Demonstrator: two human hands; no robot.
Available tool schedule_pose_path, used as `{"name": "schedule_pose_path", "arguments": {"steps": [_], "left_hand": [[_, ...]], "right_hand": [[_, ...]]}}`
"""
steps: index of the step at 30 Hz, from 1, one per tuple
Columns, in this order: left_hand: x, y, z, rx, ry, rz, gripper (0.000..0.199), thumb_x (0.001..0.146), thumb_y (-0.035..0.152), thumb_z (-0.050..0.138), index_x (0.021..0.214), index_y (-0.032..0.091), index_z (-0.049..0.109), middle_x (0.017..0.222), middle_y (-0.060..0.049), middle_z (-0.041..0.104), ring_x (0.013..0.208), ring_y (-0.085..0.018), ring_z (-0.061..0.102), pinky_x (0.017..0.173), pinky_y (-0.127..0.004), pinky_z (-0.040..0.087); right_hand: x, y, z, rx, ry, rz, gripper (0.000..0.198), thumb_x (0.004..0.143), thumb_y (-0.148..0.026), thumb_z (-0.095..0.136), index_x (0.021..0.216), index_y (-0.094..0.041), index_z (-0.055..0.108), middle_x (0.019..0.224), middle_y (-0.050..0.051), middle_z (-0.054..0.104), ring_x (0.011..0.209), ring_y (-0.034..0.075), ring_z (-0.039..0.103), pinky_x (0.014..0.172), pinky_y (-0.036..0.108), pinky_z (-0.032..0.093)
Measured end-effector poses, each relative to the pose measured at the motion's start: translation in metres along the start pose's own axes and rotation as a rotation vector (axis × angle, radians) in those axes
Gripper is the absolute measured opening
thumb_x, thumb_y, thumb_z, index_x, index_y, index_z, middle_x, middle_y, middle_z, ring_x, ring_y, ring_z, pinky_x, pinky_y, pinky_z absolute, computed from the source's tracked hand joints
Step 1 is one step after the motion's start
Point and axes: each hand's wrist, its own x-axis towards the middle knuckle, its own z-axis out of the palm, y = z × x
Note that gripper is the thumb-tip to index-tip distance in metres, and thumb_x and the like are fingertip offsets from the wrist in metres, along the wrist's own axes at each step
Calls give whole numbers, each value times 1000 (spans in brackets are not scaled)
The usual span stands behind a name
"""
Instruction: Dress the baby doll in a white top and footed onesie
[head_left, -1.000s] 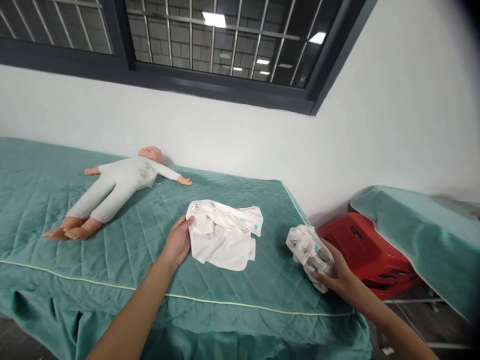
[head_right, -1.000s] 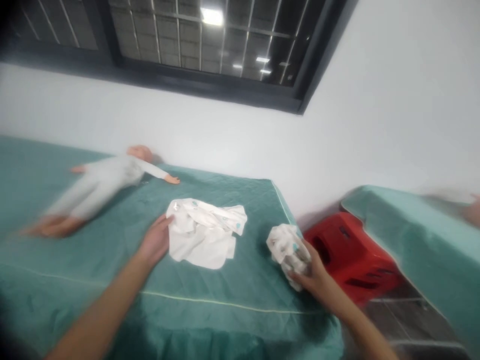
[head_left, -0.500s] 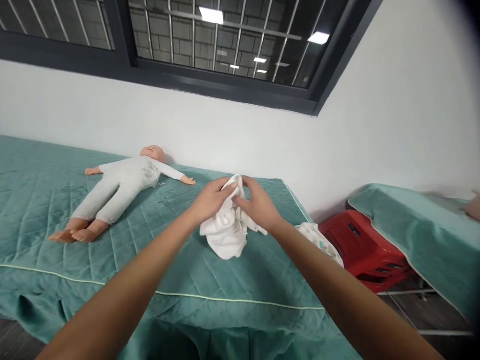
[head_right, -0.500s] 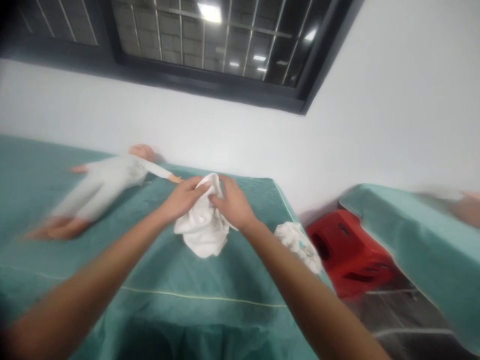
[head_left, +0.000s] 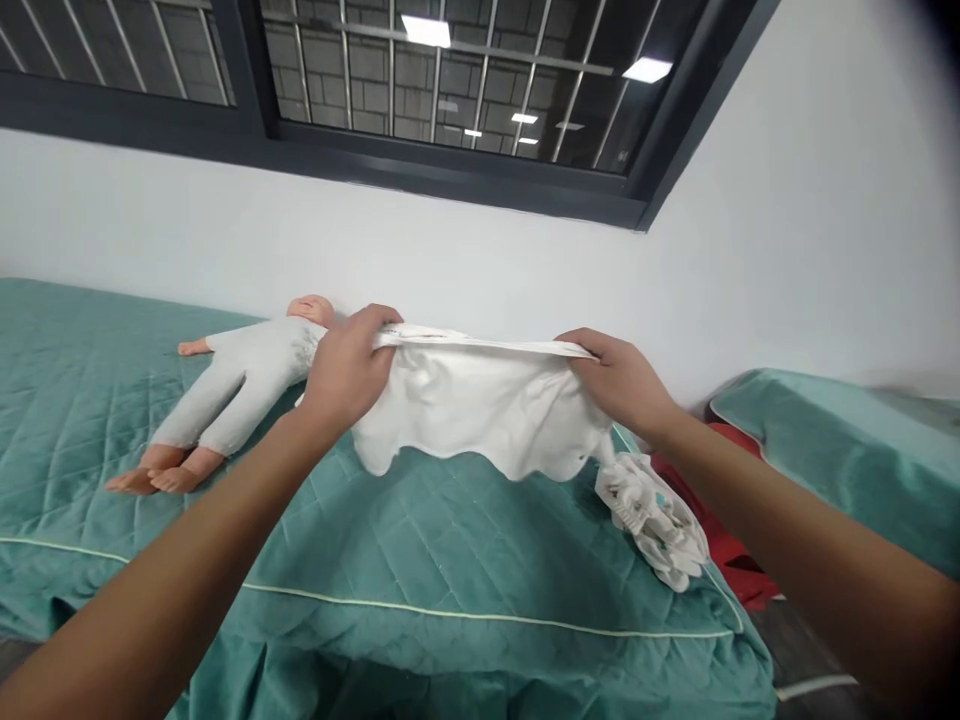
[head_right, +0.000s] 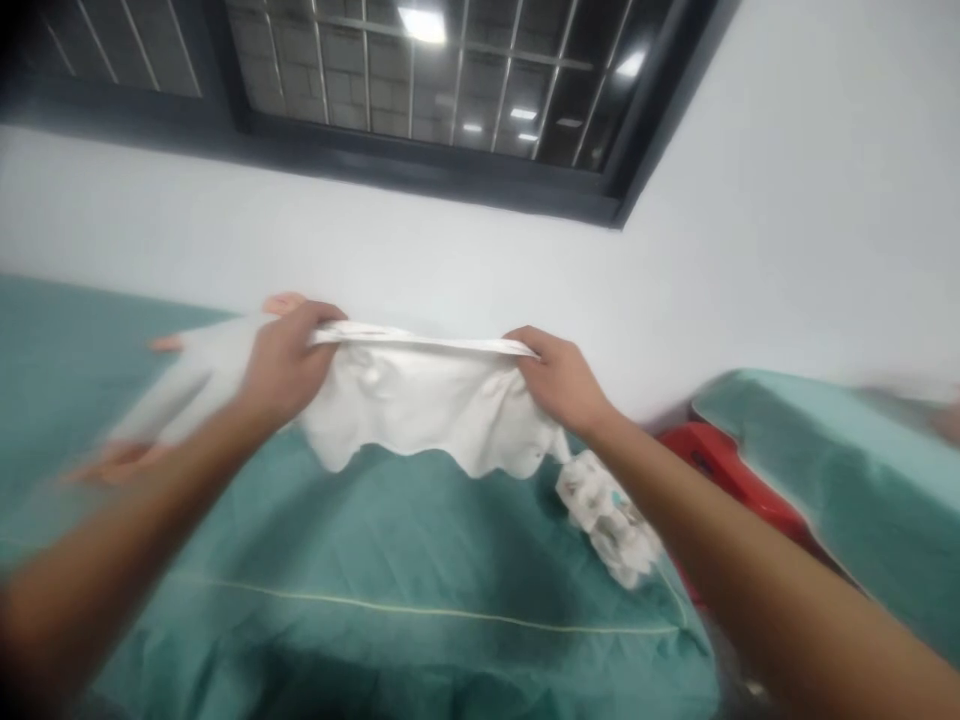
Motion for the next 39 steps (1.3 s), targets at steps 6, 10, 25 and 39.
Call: {"name": "schedule_pose_path", "arguments": {"steps": [6,10,25,39], "left_hand": [[-4,-26,2,-2,-39,-161,22,83,39,58,97,24,65,78,-5,66,79,-26,60,77,-32,43],[-1,-45,28,172,-189,-138,26,78,45,65,90,21,66,70,-7,62,83,-32,62,82,-39,42],[-86,-22,178,82,-407,-215,39,90,20,39,121,4,59,139,-27,48,134,-35,40,111,-52,27],[-55,-23,196,278,-412,-224,59,95,34,37,150,15,33,160,-21,15,147,-39,16,109,-63,28]], "right_hand": [[-13,27,-18,-16,-54,128,26,85,-35,52,98,-22,71,89,3,73,76,20,65,73,33,51],[-3,57,11,-177,-168,99,28,86,-30,49,104,-22,70,102,4,73,92,23,65,84,36,50],[-47,38,220,-376,-248,370,62,95,-37,36,142,4,36,150,30,32,143,40,24,113,53,22],[-22,71,206,-353,-108,357,66,97,-43,30,150,-5,24,146,25,36,133,41,36,110,51,27]]}}
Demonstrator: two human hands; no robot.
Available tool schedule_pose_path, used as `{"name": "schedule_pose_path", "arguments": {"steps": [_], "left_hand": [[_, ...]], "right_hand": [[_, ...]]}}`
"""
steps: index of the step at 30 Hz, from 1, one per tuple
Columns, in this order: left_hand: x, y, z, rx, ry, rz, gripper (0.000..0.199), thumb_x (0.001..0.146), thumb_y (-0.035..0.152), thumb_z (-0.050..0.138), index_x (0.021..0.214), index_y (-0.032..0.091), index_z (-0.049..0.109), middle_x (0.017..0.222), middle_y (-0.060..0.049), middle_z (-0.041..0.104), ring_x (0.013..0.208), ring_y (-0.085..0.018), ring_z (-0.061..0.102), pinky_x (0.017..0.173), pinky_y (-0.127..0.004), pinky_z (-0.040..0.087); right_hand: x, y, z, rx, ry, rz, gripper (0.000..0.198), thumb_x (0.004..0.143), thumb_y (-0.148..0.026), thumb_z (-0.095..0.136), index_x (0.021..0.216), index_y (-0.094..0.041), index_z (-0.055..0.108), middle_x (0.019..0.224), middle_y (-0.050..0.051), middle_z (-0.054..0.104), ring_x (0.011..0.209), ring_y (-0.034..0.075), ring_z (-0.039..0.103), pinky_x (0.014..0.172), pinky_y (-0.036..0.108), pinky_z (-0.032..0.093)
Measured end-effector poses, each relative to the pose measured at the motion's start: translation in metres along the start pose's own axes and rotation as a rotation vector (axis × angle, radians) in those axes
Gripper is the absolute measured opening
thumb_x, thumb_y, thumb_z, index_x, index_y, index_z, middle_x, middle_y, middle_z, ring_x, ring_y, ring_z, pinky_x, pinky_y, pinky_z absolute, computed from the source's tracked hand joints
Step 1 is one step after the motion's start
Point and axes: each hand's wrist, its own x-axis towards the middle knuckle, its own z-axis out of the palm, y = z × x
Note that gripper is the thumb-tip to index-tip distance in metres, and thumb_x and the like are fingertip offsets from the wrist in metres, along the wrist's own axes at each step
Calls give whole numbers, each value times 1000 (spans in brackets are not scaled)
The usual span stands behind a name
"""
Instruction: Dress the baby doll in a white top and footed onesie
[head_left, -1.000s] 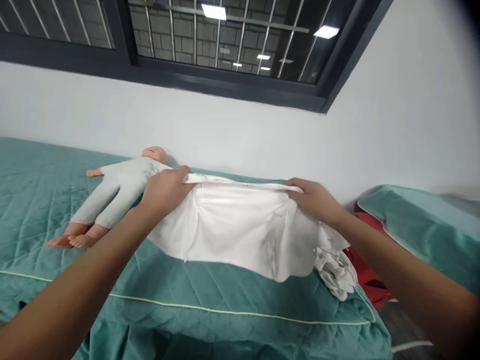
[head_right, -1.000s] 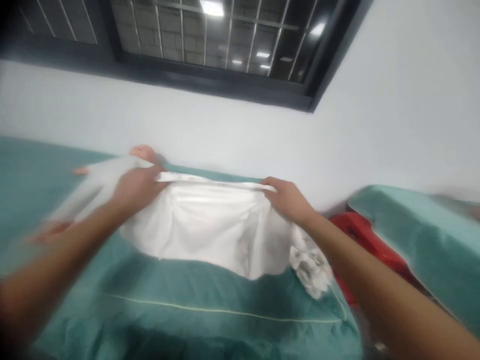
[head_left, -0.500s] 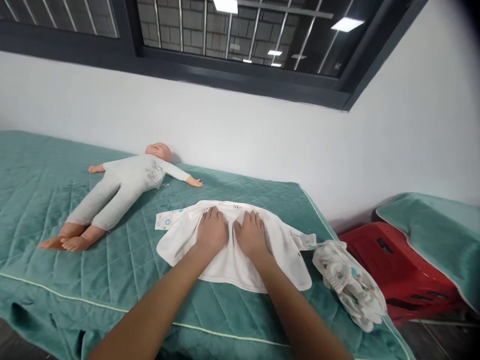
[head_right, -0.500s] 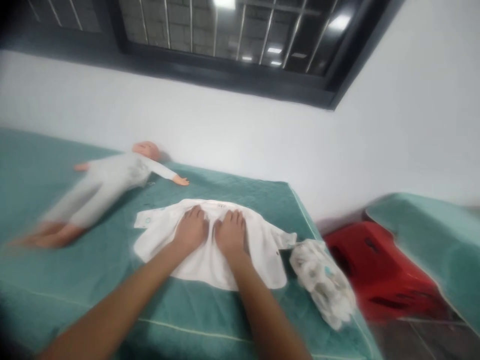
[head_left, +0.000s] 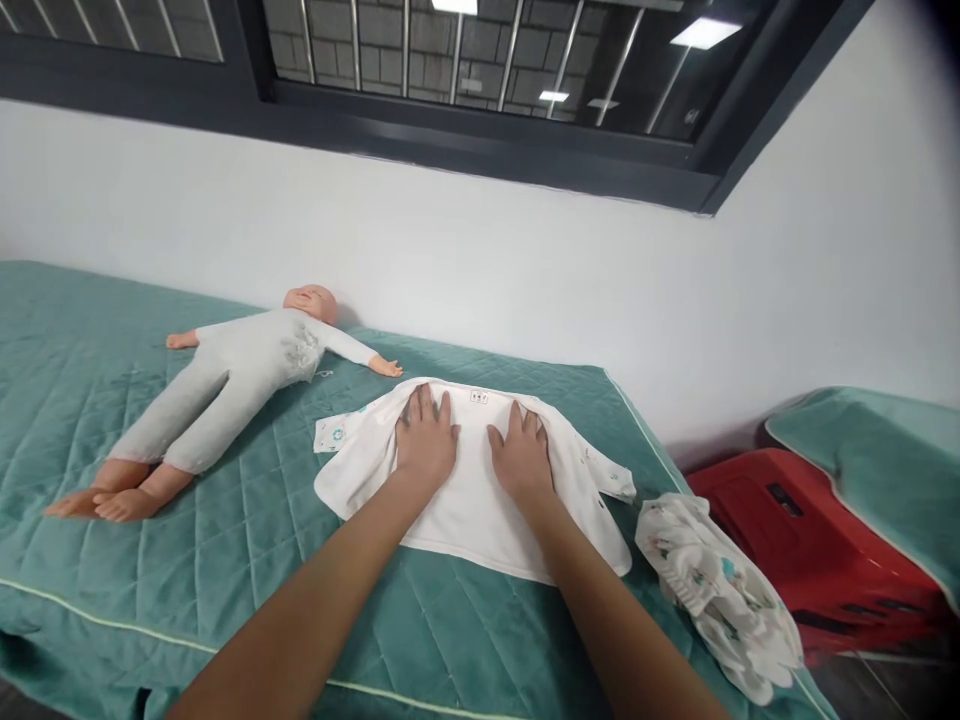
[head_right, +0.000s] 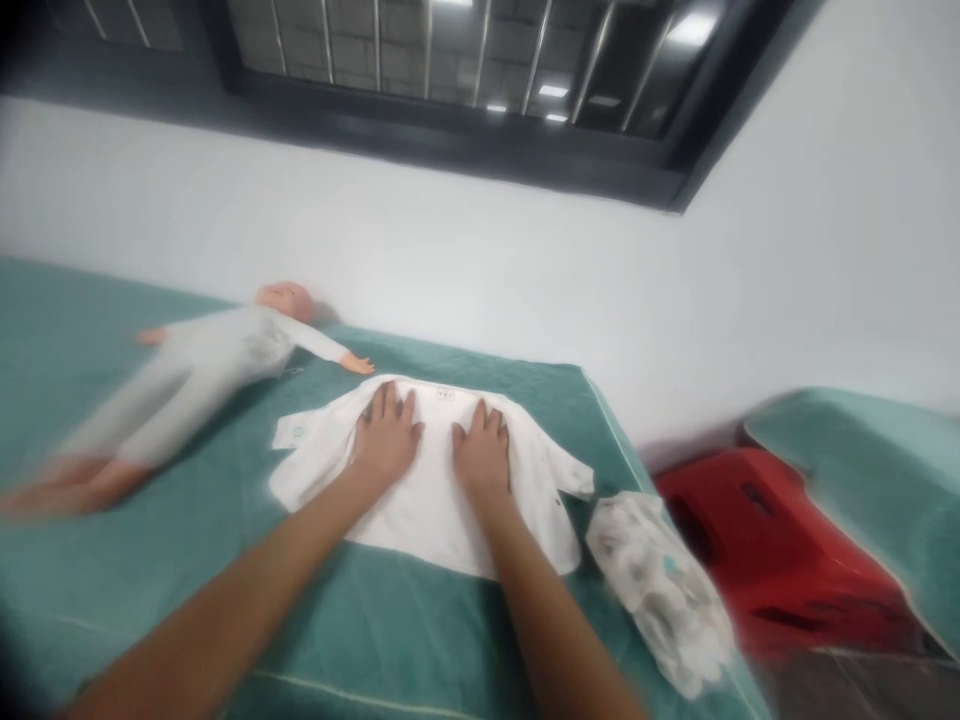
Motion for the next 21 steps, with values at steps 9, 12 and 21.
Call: {"name": "schedule_pose_path", "arguments": {"steps": [9,12,21], "left_hand": [[54,-2,24,-39,-85,-36,60,96,43,28,149,16,36,162,-13,13,149,-32,14,115,-58,26],[57,-1,29,16,-44,-57,60,97,45,24,151,22,32,163,-9,13,149,-30,15,116,-54,27],[58,-2,35,76,-55,-76,62,96,45,22,152,20,30,163,-8,12,149,-30,17,117,-51,27]], "right_hand": [[54,12,18,2,-22,68,66,96,-43,32,151,-5,24,147,23,35,135,39,35,111,48,26],[61,14,25,11,-40,93,66,97,-43,31,152,-7,23,151,22,32,138,36,32,113,47,24],[63,18,32,35,-120,122,72,97,-49,27,155,-9,12,157,21,23,142,37,27,115,46,22]]}}
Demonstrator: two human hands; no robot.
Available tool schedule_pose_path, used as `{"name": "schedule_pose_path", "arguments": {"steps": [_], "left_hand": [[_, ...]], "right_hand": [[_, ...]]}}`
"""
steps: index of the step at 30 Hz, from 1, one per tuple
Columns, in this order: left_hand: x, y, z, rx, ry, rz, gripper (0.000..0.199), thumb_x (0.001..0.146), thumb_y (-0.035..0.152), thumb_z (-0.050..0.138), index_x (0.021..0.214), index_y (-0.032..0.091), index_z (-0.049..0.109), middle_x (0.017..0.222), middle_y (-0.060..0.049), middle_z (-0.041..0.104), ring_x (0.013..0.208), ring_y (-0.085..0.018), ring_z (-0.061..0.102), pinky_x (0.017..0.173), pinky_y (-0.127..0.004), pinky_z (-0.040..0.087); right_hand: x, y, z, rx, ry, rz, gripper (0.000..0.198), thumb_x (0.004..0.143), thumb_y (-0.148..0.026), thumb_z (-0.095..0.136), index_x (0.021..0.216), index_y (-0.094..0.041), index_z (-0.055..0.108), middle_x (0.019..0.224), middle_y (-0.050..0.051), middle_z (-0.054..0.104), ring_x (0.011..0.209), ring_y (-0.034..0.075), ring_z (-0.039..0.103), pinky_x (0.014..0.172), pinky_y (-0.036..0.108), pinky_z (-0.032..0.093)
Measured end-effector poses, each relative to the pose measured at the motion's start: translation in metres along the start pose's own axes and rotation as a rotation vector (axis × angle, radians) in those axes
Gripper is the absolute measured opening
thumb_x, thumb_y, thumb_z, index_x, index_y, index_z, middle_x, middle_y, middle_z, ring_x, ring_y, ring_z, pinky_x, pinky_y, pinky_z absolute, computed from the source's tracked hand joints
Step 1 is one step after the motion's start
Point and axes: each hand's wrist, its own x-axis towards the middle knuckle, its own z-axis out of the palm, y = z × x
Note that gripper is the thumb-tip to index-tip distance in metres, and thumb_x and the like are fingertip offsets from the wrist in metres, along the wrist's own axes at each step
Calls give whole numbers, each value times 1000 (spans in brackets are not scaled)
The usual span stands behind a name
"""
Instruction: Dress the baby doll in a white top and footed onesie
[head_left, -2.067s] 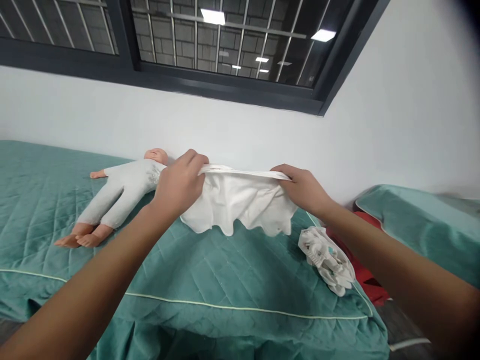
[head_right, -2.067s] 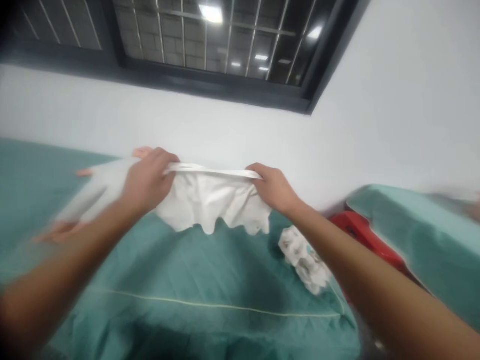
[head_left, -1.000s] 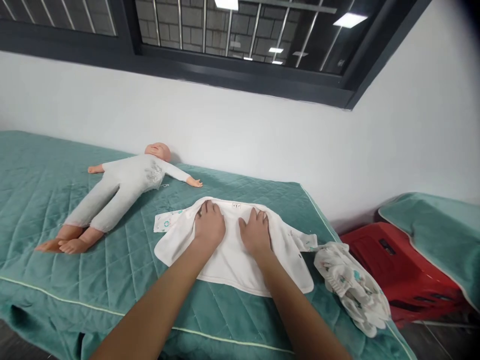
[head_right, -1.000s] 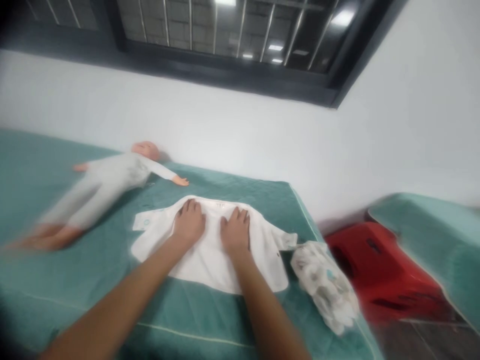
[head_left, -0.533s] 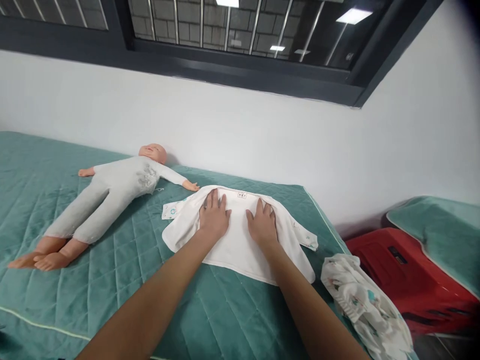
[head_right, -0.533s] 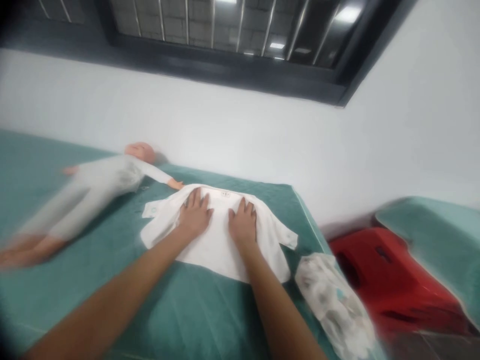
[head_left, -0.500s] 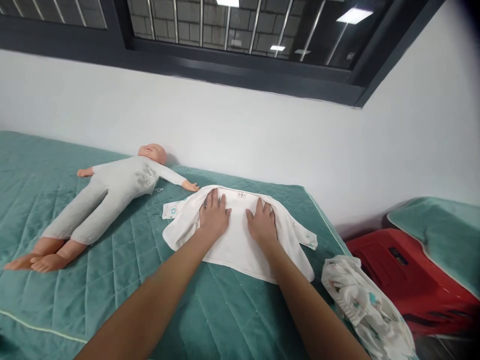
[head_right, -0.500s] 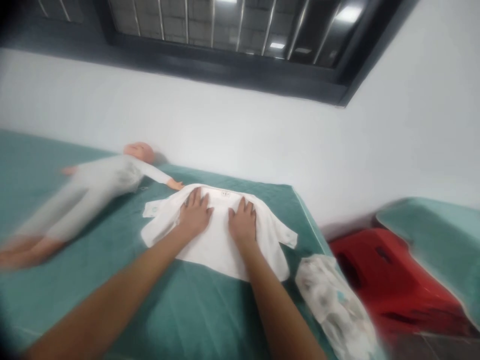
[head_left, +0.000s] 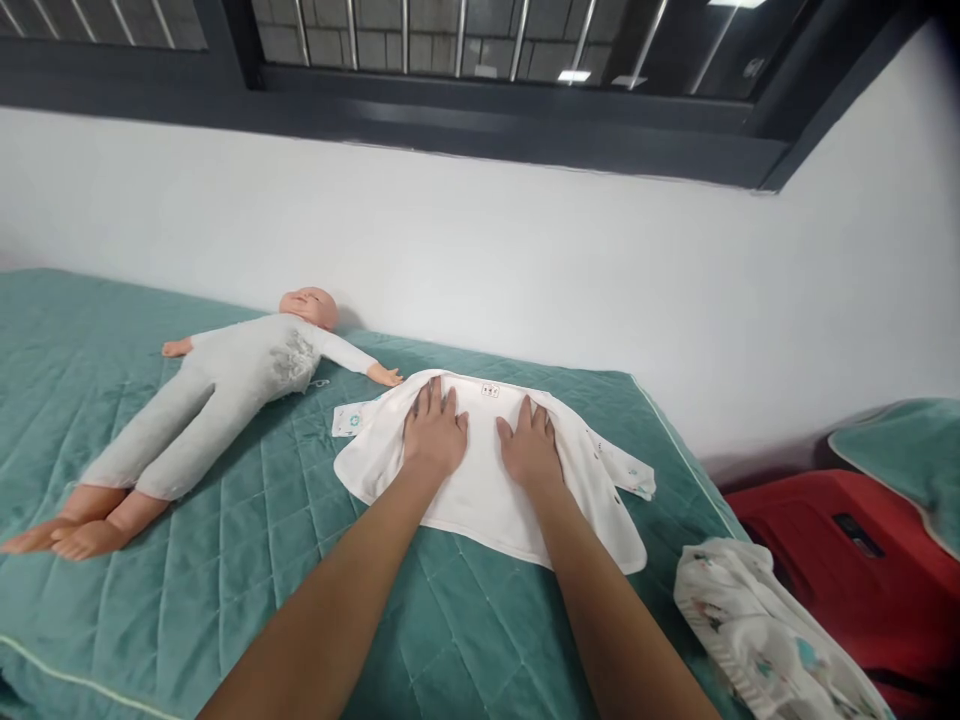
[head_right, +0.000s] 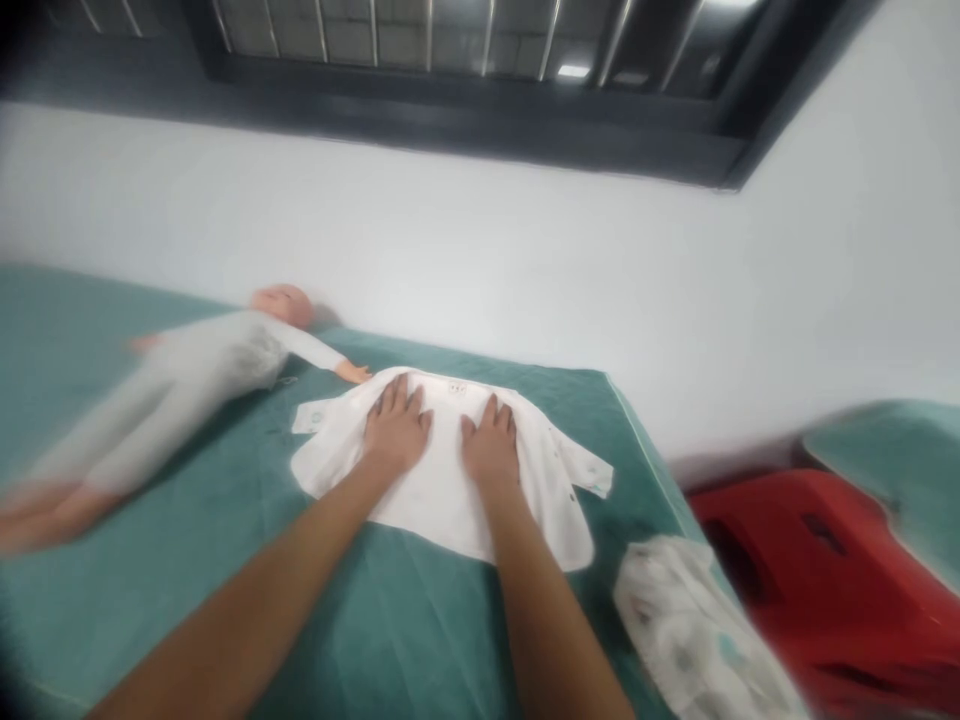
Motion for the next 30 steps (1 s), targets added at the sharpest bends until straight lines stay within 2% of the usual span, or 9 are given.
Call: {"name": "schedule_pose_path", "arguments": {"steps": [4,11,15,19,21,24,26,28,30], "left_hand": [[4,-1,2,-1,-58,14,63,96,44,22,151,15,33,161,-11,20,149,-30,18,120,-47,23],[-5,1,-3,10,-67,23,63,97,44,20,151,14,32,161,-11,19,149,-29,18,119,-47,23],[-28,-3,-6,27,-39,85,63,97,46,20,149,12,35,160,-12,24,149,-29,16,120,-48,21],[-66,-11,-19,27,10,190,56,98,44,26,140,13,47,156,-14,32,146,-30,25,118,-51,22],[-88,-17,-30,21,59,233,48,98,41,30,125,14,57,148,-15,45,138,-29,37,113,-49,30],[-118,-26,-46,24,86,293,41,100,37,28,98,16,63,112,-12,65,109,-26,56,97,-45,43],[-134,-33,-54,29,82,355,41,100,35,27,89,18,62,93,-8,65,93,-24,58,88,-43,45],[-141,-41,-58,-3,84,414,40,100,34,28,84,18,61,87,-7,64,87,-22,57,86,-41,44],[-139,-52,-60,-82,109,405,38,100,34,30,81,19,59,85,-5,63,85,-20,56,83,-37,44]], "right_hand": [[5,1,2,-76,-99,-27,72,98,-49,23,153,-4,15,156,24,24,143,36,26,116,44,19],[0,-5,-6,-84,-157,-13,73,99,-49,20,153,0,12,157,27,18,146,35,20,117,44,18],[-19,-5,-12,-76,-184,-43,75,99,-52,20,154,-2,11,158,27,13,147,34,18,116,42,20],[-48,0,-15,-102,-176,-121,75,98,-54,23,154,-6,14,160,25,8,148,34,12,118,43,16],[-66,4,-17,-154,-152,-211,75,98,-55,24,154,-5,19,160,24,11,149,33,11,118,42,15],[-96,9,-22,-235,-95,-352,72,99,-54,23,152,-6,27,159,22,19,149,32,14,119,43,14],[-117,12,-28,-254,-74,-423,69,99,-53,21,151,-7,30,159,20,21,148,31,16,119,44,14],[-135,13,-33,-249,-89,-476,69,99,-53,21,151,-9,32,159,18,22,148,30,17,119,45,16],[-146,13,-37,-231,-123,-500,70,99,-56,22,151,-10,32,159,17,22,149,29,16,119,46,17]]}}
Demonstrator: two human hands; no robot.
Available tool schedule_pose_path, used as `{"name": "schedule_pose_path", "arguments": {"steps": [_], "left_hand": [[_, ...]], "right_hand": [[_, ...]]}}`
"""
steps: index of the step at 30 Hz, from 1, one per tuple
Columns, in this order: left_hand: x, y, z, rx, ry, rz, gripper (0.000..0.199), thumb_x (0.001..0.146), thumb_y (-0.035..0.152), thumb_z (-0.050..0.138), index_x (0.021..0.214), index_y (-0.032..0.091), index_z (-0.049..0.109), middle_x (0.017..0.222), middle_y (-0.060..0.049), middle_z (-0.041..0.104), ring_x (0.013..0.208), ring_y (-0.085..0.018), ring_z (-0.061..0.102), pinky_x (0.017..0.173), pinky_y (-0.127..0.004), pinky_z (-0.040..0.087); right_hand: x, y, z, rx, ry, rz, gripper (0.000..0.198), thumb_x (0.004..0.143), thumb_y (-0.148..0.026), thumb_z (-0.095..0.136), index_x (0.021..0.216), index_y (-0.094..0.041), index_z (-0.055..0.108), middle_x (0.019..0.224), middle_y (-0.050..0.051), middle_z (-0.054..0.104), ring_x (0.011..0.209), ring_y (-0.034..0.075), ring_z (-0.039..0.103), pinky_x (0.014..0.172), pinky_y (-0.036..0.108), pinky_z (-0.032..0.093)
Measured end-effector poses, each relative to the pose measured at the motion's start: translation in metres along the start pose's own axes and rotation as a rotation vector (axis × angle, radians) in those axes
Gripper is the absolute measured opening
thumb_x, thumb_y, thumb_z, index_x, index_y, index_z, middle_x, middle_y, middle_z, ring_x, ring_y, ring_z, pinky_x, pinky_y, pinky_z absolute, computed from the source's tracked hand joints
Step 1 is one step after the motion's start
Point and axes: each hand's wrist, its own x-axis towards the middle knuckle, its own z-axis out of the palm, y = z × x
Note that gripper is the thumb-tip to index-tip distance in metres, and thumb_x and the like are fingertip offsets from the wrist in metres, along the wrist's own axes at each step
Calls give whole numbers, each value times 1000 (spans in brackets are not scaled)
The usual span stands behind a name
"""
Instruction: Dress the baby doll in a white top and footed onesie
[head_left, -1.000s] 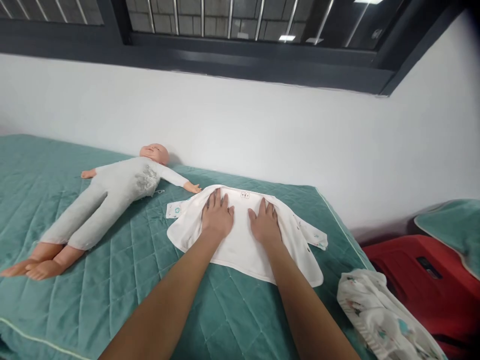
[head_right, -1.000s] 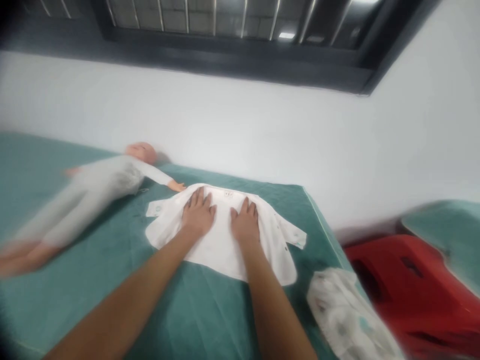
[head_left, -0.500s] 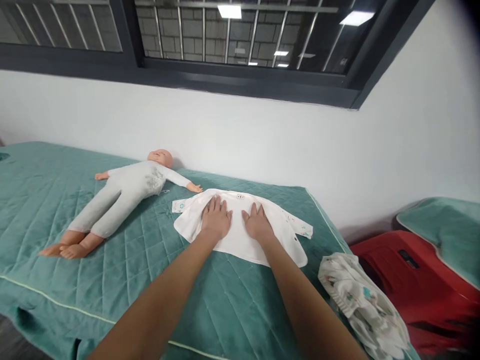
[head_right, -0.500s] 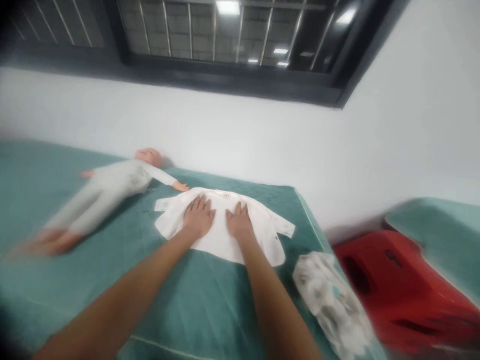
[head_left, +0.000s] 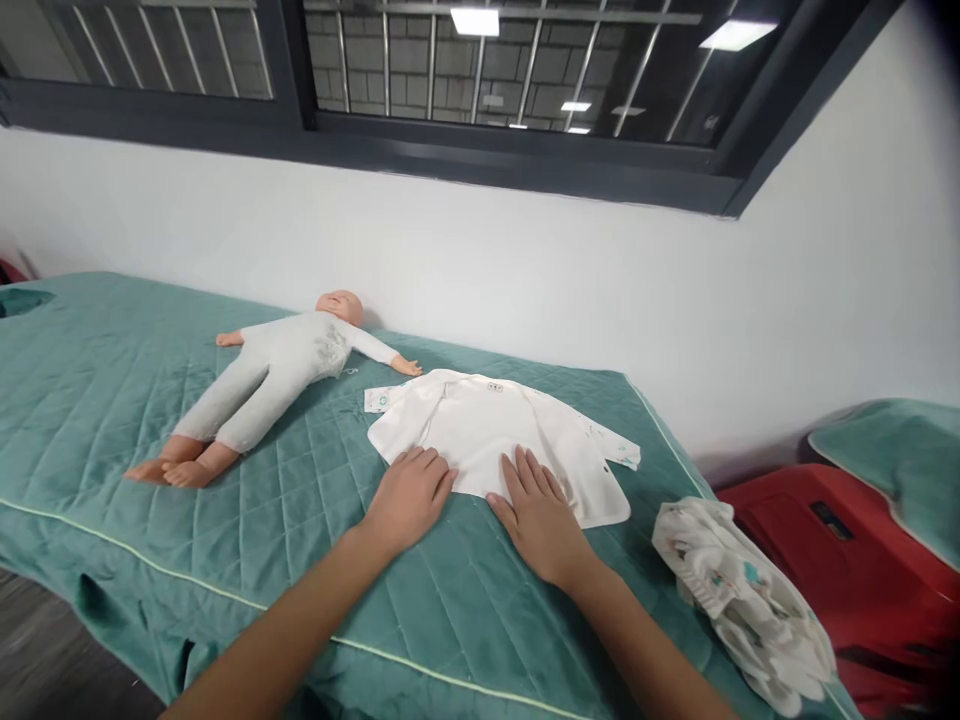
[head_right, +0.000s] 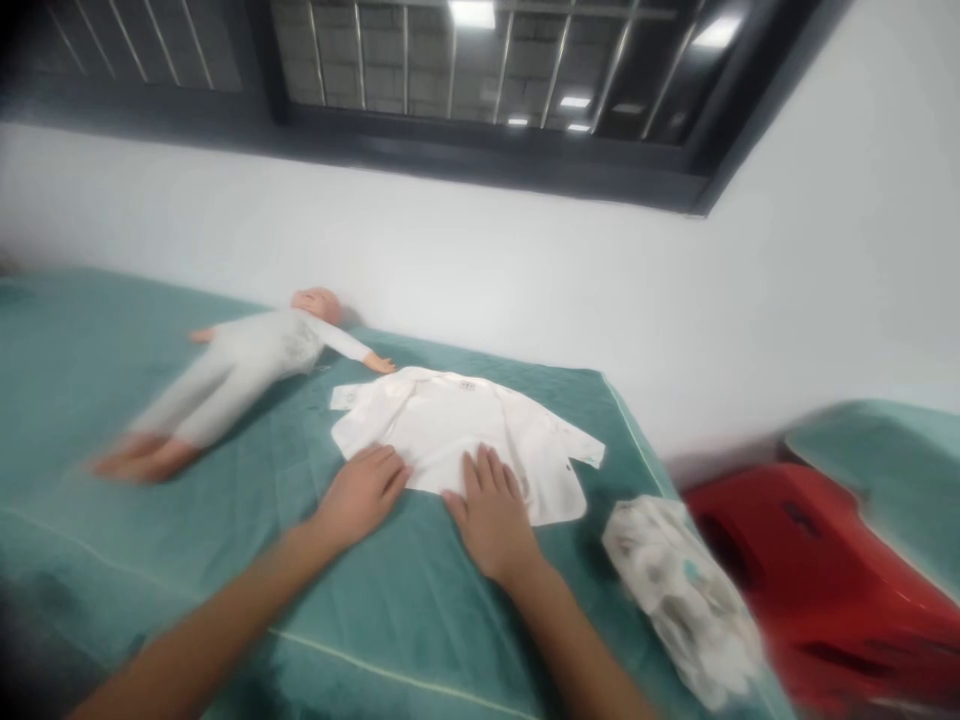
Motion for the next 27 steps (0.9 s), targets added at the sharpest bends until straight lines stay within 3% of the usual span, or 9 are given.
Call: {"name": "schedule_pose_path", "arguments": {"steps": [2,5,8,12,16,21,27], "left_hand": [[5,-20,-1,-59,82,-112,36,100,36,32,82,20,59,86,-5,63,85,-20,56,81,-35,45],[18,-63,0,-36,237,-449,31,97,40,39,96,18,61,98,-9,65,94,-24,57,83,-37,45],[32,-103,1,71,234,-703,43,91,47,47,120,17,57,119,-17,62,110,-34,54,89,-46,44],[47,-131,5,-46,137,-681,47,87,50,52,126,24,58,119,-12,64,111,-34,56,92,-47,43],[61,-147,9,-332,219,-647,33,87,36,54,115,25,65,107,-4,69,94,-22,62,88,-35,47],[76,-167,13,-337,423,-504,26,86,25,50,98,17,72,102,-6,66,94,-18,61,89,-29,47],[86,-181,21,-171,346,-552,35,89,18,40,108,16,70,107,-8,62,99,-20,60,93,-32,48]], "right_hand": [[0,-4,-3,39,-26,-10,72,98,-57,25,151,-9,31,160,17,20,149,29,14,119,45,18],[17,-9,-8,120,-37,-31,71,98,-55,27,150,-7,32,160,16,21,149,27,13,120,43,18],[53,-15,-13,188,-20,-63,67,98,-49,30,149,-5,34,159,17,23,149,26,15,120,42,19],[110,-25,-13,233,-7,-60,64,98,-44,33,147,-3,34,157,19,27,147,27,21,120,41,20],[147,-36,3,194,22,-46,62,98,-40,31,147,-1,34,156,20,29,145,28,25,119,39,19],[149,-41,18,127,7,-52,68,99,-48,25,150,-4,29,160,17,20,148,29,17,119,43,16],[133,-48,15,72,-42,-73,78,98,-55,22,151,2,22,159,20,14,149,30,10,120,45,13]]}}
